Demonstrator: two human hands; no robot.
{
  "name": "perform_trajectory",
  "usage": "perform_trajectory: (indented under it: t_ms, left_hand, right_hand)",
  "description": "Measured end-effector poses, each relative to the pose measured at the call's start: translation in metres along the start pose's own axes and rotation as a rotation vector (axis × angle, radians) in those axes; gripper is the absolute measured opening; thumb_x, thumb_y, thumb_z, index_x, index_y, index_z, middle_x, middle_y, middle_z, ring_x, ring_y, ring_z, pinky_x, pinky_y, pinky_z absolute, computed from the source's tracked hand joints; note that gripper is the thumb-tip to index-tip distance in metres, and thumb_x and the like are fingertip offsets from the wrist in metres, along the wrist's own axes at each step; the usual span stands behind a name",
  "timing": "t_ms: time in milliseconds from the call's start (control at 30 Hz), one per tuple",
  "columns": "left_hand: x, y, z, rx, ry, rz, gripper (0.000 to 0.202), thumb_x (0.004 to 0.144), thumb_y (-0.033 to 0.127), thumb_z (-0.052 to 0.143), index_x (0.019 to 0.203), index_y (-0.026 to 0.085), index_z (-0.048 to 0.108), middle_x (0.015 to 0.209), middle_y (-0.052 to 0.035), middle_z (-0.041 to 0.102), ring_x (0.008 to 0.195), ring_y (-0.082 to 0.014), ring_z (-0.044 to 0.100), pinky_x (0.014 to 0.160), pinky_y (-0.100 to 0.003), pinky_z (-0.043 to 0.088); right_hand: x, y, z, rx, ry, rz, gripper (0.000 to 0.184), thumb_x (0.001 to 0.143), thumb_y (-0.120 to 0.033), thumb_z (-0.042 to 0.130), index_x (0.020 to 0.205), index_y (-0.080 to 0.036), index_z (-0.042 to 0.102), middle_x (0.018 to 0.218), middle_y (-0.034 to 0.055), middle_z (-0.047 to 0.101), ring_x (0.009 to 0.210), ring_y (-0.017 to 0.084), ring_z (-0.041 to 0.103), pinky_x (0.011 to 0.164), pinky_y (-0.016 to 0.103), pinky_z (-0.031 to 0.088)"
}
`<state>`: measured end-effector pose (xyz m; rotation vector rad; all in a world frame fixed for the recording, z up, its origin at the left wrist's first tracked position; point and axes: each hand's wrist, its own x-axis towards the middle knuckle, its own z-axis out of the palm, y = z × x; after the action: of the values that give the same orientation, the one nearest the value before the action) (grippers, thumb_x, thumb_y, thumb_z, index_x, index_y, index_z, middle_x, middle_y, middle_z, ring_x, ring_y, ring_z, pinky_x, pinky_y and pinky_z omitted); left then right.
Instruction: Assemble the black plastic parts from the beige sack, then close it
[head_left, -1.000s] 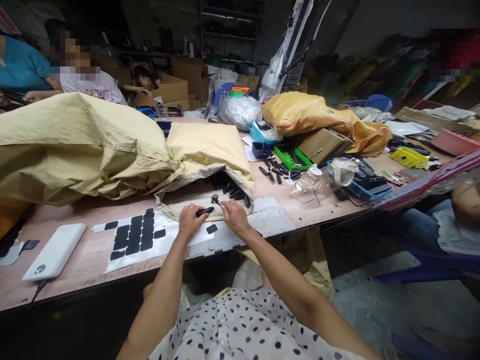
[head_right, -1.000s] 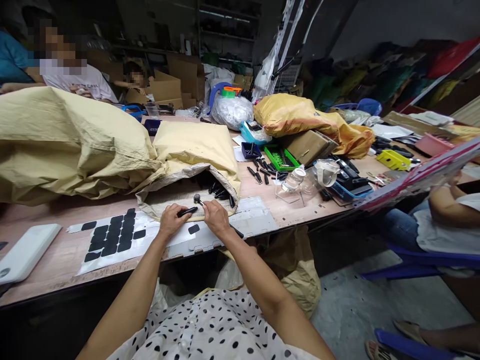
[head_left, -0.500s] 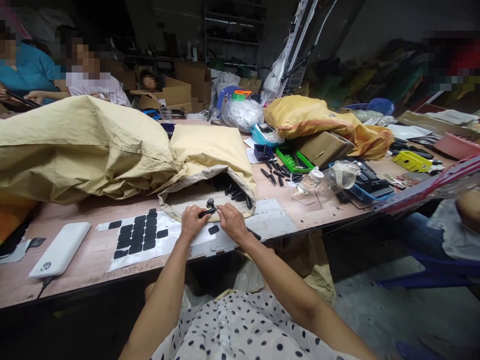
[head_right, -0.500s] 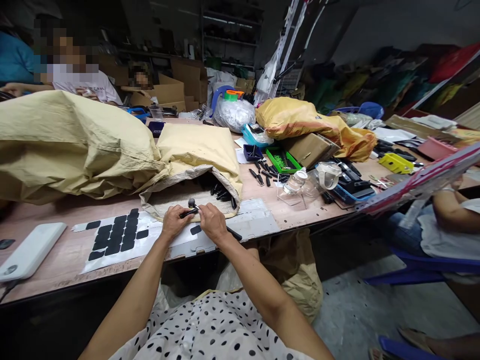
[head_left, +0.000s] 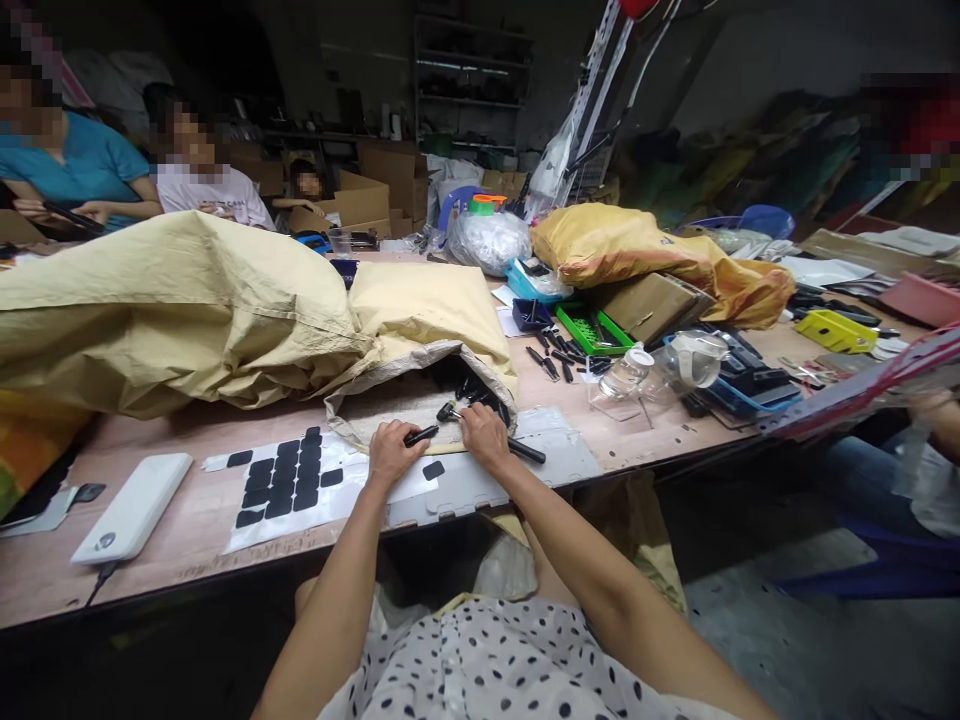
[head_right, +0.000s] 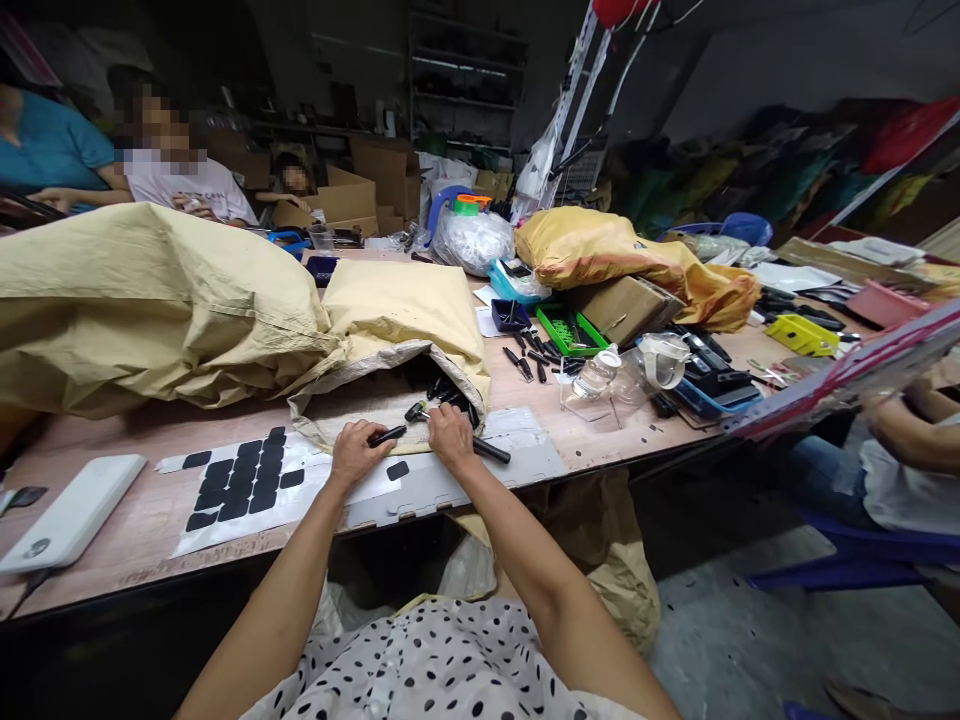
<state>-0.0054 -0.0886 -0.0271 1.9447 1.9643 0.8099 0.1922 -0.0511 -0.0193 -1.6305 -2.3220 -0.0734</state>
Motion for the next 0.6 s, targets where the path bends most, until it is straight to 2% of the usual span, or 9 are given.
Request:
perform_trajectory:
  t_ms: [233, 300, 367, 433, 500, 567, 600]
  left_hand:
    - [0.0, 0.002, -0.006, -0.059, 0.022, 0.018, 0.008, 0.081, 0.032, 0.07, 0.084, 0.025, 0.074, 0.087, -0.0034, 0.072, 0.089, -0.0238, 0.061, 0.083, -0.036, 0.049]
    - [-0.01, 0.009, -0.013, -0.138, 0.028, 0.045, 0.013, 0.085, 0.036, 0.066, 0.086, 0.024, 0.073, 0.089, -0.0042, 0.072, 0.091, -0.0238, 0.061, 0.085, -0.036, 0.049]
    - [-0.03, 0.02, -0.023, -0.255, -0.013, 0.084, 0.021, 0.089, 0.04, 0.06, 0.093, 0.024, 0.072, 0.094, -0.0047, 0.074, 0.094, -0.0234, 0.063, 0.088, -0.036, 0.049]
    - [-0.059, 0.033, -0.032, -0.37, -0.163, 0.114, 0.029, 0.091, 0.045, 0.055, 0.101, 0.024, 0.072, 0.099, -0.0042, 0.075, 0.093, -0.0219, 0.065, 0.085, -0.033, 0.05]
    - [-0.091, 0.043, -0.036, -0.417, -0.433, 0.13, 0.032, 0.092, 0.048, 0.053, 0.102, 0.025, 0.073, 0.093, -0.002, 0.075, 0.083, -0.0193, 0.066, 0.077, -0.029, 0.05]
    - [-0.12, 0.047, -0.032, -0.349, -0.657, 0.099, 0.031, 0.091, 0.048, 0.053, 0.096, 0.026, 0.074, 0.082, -0.0004, 0.074, 0.075, -0.0185, 0.066, 0.072, -0.028, 0.048]
    - [-0.132, 0.045, -0.027, -0.276, -0.715, 0.052, 0.03, 0.091, 0.047, 0.053, 0.096, 0.026, 0.074, 0.08, -0.0003, 0.074, 0.075, -0.019, 0.067, 0.072, -0.028, 0.048]
  right_hand:
    - [-0.006, 0.0, 0.008, -0.04, 0.02, -0.018, 0.023, 0.099, -0.025, 0.049, 0.111, -0.021, 0.069, 0.1, 0.0098, 0.064, 0.094, 0.024, 0.051, 0.08, 0.033, 0.037]
    - [-0.005, -0.002, 0.006, -0.04, 0.006, -0.011, 0.022, 0.099, -0.025, 0.05, 0.111, -0.022, 0.068, 0.1, 0.0097, 0.064, 0.095, 0.024, 0.05, 0.081, 0.033, 0.036]
    - [-0.004, -0.003, 0.004, -0.041, -0.006, -0.004, 0.022, 0.099, -0.026, 0.049, 0.111, -0.021, 0.067, 0.102, 0.0099, 0.063, 0.096, 0.024, 0.05, 0.081, 0.033, 0.036]
    - [-0.004, -0.004, 0.003, -0.039, -0.015, 0.001, 0.023, 0.099, -0.026, 0.049, 0.112, -0.021, 0.067, 0.103, 0.0103, 0.063, 0.097, 0.025, 0.05, 0.081, 0.034, 0.037]
    - [-0.004, -0.005, 0.002, -0.033, -0.02, 0.008, 0.023, 0.099, -0.026, 0.048, 0.112, -0.021, 0.067, 0.103, 0.0108, 0.063, 0.097, 0.025, 0.05, 0.082, 0.034, 0.037]
    - [-0.005, -0.005, 0.003, -0.024, -0.019, 0.011, 0.023, 0.099, -0.026, 0.048, 0.113, -0.021, 0.066, 0.104, 0.011, 0.062, 0.098, 0.025, 0.05, 0.083, 0.034, 0.037]
    - [-0.005, -0.006, 0.003, -0.02, -0.019, 0.01, 0.023, 0.099, -0.026, 0.048, 0.113, -0.021, 0.066, 0.104, 0.0111, 0.062, 0.098, 0.025, 0.049, 0.083, 0.034, 0.037]
